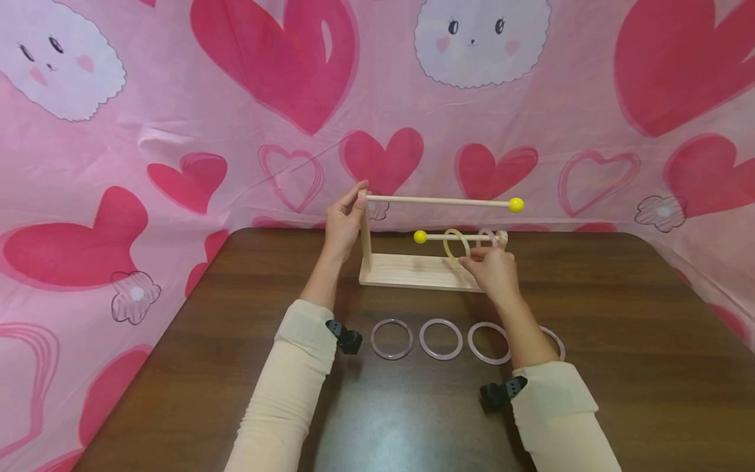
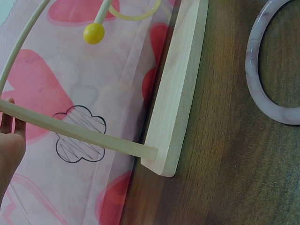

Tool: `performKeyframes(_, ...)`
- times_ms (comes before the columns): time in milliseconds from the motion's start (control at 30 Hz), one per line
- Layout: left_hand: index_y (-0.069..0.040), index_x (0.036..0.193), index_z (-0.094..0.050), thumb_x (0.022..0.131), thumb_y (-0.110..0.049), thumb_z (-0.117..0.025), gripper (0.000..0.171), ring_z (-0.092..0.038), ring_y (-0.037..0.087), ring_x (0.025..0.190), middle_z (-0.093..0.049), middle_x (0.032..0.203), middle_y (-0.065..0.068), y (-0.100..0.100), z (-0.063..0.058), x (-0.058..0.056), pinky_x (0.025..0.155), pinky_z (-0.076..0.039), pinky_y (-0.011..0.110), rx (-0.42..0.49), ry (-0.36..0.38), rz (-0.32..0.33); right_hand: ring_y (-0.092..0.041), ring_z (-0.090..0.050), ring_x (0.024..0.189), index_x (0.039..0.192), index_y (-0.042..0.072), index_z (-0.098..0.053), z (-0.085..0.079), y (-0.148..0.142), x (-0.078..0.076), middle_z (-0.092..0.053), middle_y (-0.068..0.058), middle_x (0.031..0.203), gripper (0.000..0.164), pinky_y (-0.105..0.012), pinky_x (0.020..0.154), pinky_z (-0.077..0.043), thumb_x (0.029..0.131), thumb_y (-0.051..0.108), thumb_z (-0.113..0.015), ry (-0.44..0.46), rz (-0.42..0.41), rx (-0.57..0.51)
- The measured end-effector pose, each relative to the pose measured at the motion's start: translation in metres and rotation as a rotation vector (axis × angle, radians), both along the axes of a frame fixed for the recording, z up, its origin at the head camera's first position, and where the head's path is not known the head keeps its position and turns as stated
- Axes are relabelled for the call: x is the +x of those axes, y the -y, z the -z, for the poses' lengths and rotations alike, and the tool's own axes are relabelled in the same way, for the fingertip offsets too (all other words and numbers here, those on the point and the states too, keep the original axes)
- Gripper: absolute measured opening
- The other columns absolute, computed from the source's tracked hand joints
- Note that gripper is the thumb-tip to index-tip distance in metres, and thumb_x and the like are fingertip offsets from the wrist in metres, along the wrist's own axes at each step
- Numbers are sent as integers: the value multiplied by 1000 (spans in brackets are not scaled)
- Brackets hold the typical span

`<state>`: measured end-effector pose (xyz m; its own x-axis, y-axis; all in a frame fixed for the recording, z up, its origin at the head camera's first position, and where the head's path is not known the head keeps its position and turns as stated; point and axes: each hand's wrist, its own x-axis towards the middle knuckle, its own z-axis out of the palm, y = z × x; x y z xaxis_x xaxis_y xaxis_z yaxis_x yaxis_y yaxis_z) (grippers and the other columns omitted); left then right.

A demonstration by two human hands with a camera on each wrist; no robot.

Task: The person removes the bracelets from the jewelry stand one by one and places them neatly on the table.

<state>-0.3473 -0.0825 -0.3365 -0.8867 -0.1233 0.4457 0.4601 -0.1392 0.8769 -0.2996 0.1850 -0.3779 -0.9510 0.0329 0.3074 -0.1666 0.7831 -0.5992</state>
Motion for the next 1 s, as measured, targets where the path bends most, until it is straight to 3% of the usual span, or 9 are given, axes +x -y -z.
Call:
performKeyframes(200, 2, 126, -54, 93, -8, -55, 35, -51, 17, 116, -53, 129, 15, 0, 0, 0, 96, -41, 26, -2, 4, 0, -45, -57, 96, 99, -3, -70, 2, 4, -2, -68, -18, 90, 30, -51, 78, -46, 84, 23, -66, -12, 40, -12)
performKeyframes(533, 2, 126, -54, 92, -9, -55, 35, -51, 18, 116, -54, 128, 16, 0, 0, 0, 96, -41, 24, -11, -4, -10, -24, -67, 69, 93, 1, -73, 6, 7, -3, -70, -11, 73, 23, -32, 59, -49, 88, 20, -62, -23, 45, -86)
performKeyframes(1000, 0, 126, -55, 93, -9, -55, 35, -51, 17, 117, -54, 128, 14, 0, 0, 1, 96, -41, 25, -18, -2, -7, -22, -68, 68, 92, 0, -72, 2, 15, -2, -70, -11, 78, 22, -26, 54, -49, 89, 19, -62, -25, 24, -128)
